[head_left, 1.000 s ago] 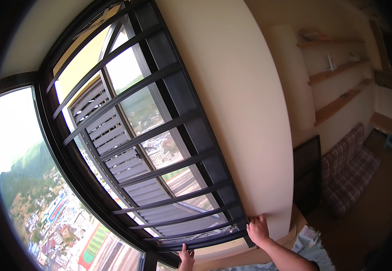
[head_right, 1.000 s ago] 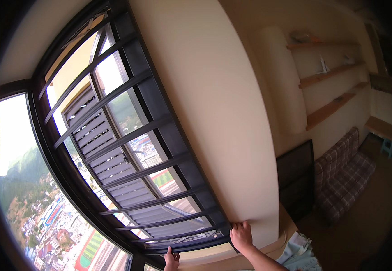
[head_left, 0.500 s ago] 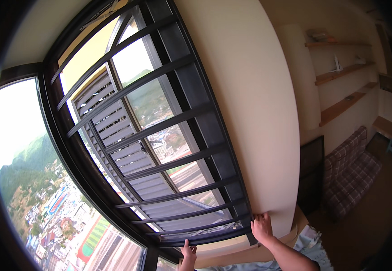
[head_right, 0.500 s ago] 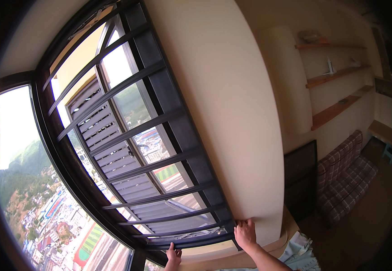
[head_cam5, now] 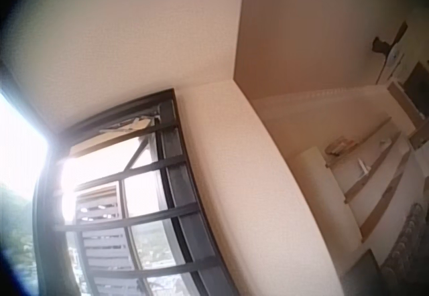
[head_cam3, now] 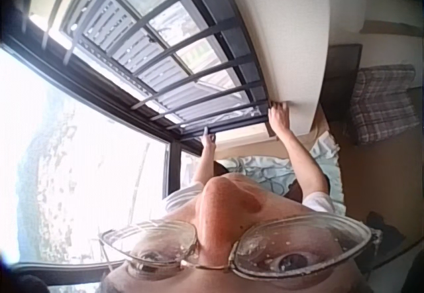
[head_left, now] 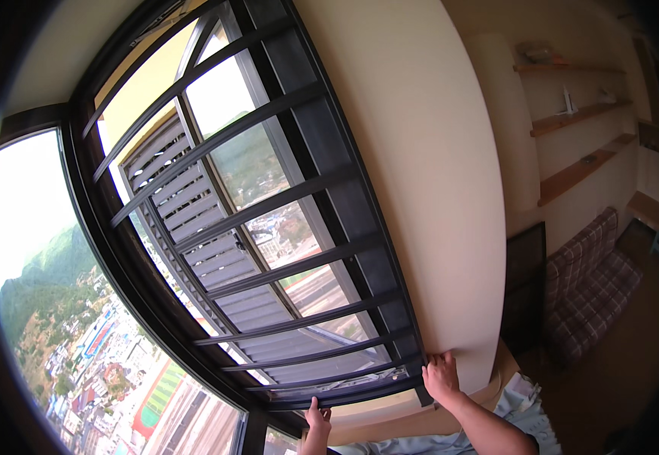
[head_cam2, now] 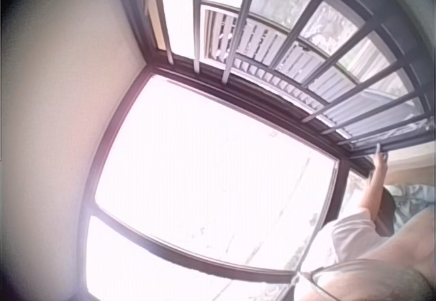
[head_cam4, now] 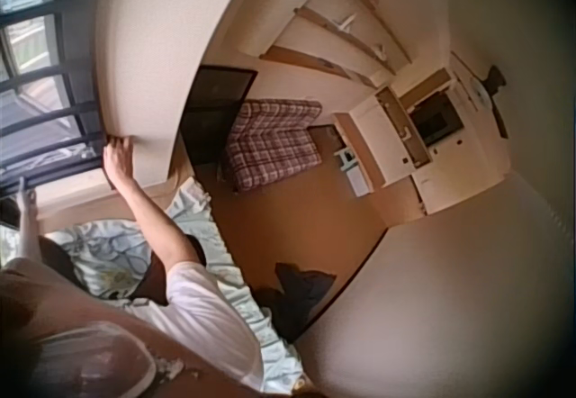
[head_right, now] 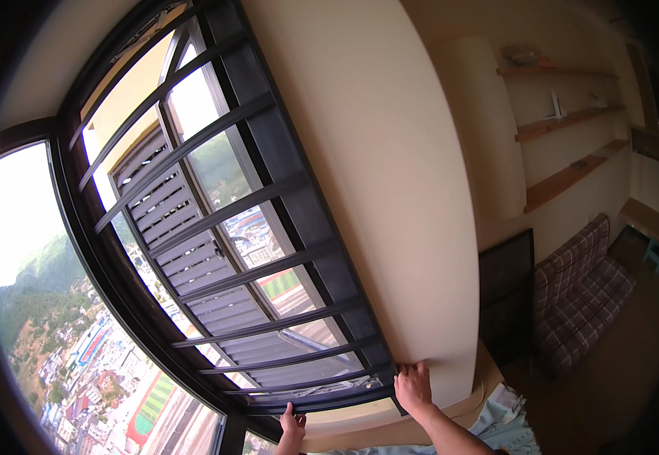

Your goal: The person carries a black metal grate into a room, aligns it with the frame of a large window, and applies yellow adhesive tape to the top edge to secure it.

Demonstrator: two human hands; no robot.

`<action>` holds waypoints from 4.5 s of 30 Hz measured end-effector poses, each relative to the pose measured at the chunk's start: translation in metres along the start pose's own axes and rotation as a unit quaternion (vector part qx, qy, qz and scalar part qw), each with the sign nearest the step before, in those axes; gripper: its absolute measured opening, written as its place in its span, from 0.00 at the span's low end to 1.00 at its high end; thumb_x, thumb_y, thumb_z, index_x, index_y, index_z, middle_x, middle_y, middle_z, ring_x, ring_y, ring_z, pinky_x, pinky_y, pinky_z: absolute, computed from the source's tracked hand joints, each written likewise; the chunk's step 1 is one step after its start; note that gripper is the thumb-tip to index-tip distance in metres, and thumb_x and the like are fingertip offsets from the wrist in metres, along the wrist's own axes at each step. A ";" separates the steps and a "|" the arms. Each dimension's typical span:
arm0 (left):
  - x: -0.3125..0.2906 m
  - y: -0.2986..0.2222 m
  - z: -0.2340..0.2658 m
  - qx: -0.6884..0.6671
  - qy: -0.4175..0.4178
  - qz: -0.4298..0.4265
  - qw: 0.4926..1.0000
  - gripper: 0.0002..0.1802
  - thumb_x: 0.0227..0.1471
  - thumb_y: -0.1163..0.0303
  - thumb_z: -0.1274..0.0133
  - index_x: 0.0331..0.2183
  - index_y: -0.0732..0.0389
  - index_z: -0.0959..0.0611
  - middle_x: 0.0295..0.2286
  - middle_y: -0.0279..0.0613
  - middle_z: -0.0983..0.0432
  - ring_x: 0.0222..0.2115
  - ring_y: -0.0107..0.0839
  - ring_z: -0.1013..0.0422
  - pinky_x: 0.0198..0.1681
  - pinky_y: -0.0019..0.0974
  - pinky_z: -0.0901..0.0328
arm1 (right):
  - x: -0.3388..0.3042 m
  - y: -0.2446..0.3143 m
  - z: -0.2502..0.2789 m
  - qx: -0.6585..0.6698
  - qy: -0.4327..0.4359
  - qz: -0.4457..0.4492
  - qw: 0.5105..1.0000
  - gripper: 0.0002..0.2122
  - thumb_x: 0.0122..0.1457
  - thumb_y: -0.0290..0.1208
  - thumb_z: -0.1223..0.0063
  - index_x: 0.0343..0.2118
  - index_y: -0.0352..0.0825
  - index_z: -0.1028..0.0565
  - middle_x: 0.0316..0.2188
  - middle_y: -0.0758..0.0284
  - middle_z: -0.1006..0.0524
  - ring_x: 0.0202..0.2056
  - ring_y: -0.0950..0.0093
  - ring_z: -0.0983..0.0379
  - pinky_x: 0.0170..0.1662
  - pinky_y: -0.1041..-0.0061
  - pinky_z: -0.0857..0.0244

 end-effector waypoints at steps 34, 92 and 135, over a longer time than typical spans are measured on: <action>0.004 -0.005 -0.001 0.026 -0.005 0.052 0.998 0.15 0.59 0.53 0.42 0.35 0.53 0.25 0.24 0.35 0.27 0.18 0.32 0.35 0.21 0.33 0.37 | 0.004 -0.005 -0.003 -0.024 -0.025 -0.006 0.999 0.08 0.54 0.33 0.43 0.34 0.35 0.23 0.33 0.61 0.23 0.43 0.60 0.32 0.49 0.60 0.39; -0.014 -0.014 -0.016 0.095 0.111 0.039 0.988 0.17 0.59 0.51 0.44 0.33 0.55 0.18 0.24 0.35 0.21 0.21 0.26 0.29 0.26 0.26 0.31 | 0.008 -0.063 0.000 0.205 0.074 -0.021 0.976 0.13 0.47 0.39 0.31 0.22 0.34 0.21 0.24 0.62 0.23 0.35 0.62 0.25 0.40 0.62 0.30; -0.011 -0.018 -0.009 0.097 0.109 0.032 0.989 0.17 0.59 0.50 0.45 0.34 0.55 0.17 0.27 0.33 0.19 0.21 0.24 0.29 0.26 0.25 0.30 | -0.002 -0.040 0.007 0.176 -0.018 0.089 0.980 0.09 0.51 0.36 0.34 0.23 0.35 0.20 0.32 0.68 0.28 0.42 0.67 0.31 0.48 0.67 0.33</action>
Point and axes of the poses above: each hand's wrist, its own x-axis towards the middle knuckle, its own z-axis out of the back of the hand, y = z × x, the point moved 7 cm from there along x, towards the middle knuckle
